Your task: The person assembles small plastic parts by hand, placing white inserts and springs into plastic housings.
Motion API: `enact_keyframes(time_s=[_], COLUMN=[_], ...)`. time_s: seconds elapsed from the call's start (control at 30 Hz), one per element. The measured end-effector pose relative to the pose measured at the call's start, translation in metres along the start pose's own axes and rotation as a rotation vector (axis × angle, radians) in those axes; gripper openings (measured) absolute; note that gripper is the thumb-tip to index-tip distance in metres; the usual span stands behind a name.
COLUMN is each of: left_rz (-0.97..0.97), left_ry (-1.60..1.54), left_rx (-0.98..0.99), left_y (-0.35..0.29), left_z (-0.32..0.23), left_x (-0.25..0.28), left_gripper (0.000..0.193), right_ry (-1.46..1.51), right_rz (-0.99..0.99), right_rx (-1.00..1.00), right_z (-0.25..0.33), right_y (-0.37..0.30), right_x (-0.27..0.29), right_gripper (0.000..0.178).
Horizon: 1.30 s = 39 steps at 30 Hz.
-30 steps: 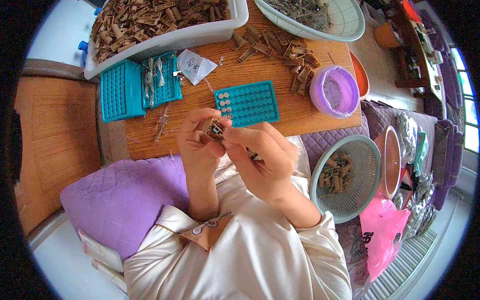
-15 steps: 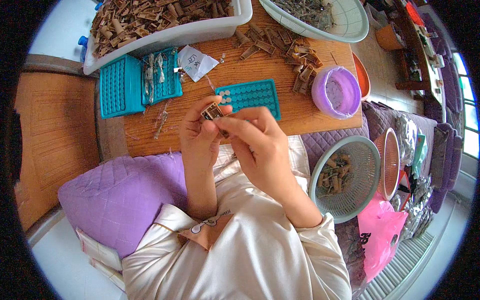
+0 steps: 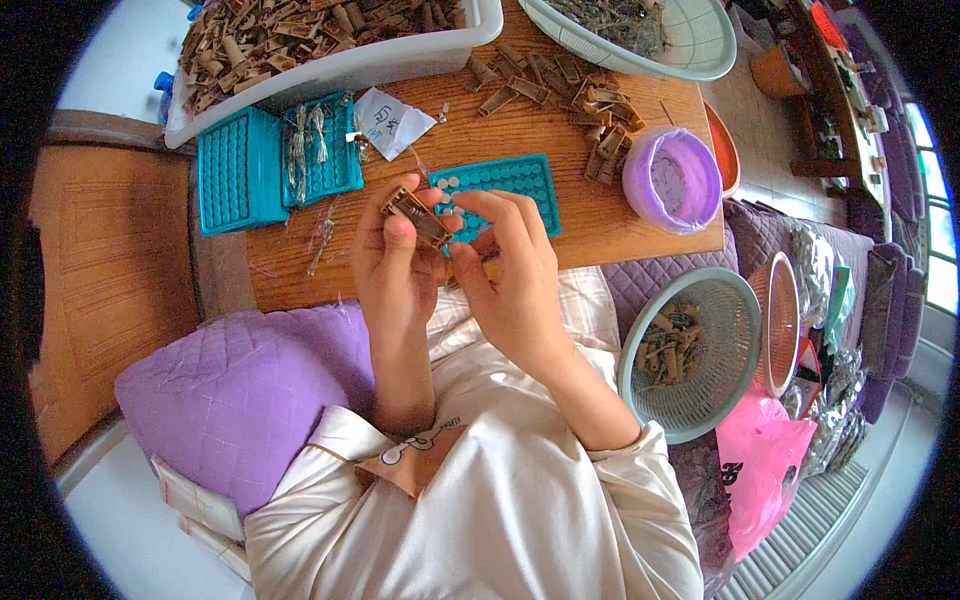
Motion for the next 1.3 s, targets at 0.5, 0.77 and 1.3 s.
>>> enact_keyframes(time_s=[0.5,0.77,1.3], left_rz=[-0.004,-0.059,-0.041], left_ry=[-0.220,0.140,-0.028], left_rx=[-0.091,-0.078,0.201], left_y=[0.001,0.000,-0.004], left_z=[0.007,0.016,0.003], left_x=[0.004,0.017,0.057], left_gripper=[0.038,0.036,0.038], right_ry=[0.184,-0.123,-0.494], right_rz=[0.082,0.409,0.332], right_rx=[0.072,-0.030,-0.119], right_z=[-0.004,-0.003,-0.070], right_y=[0.029,0.052,0.032], right_x=[-0.003,-0.001,-0.009], right_gripper=[0.035,0.031,0.026])
Point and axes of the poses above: each hand's wrist, its own y-axis towards the middle knuckle, its own x-axis out of the back of the hand, z = x × y, the point moved 3 cm from there along y, towards the middle knuckle, and after that the axes turned 14 degrees about z, right-handed, at the moved point
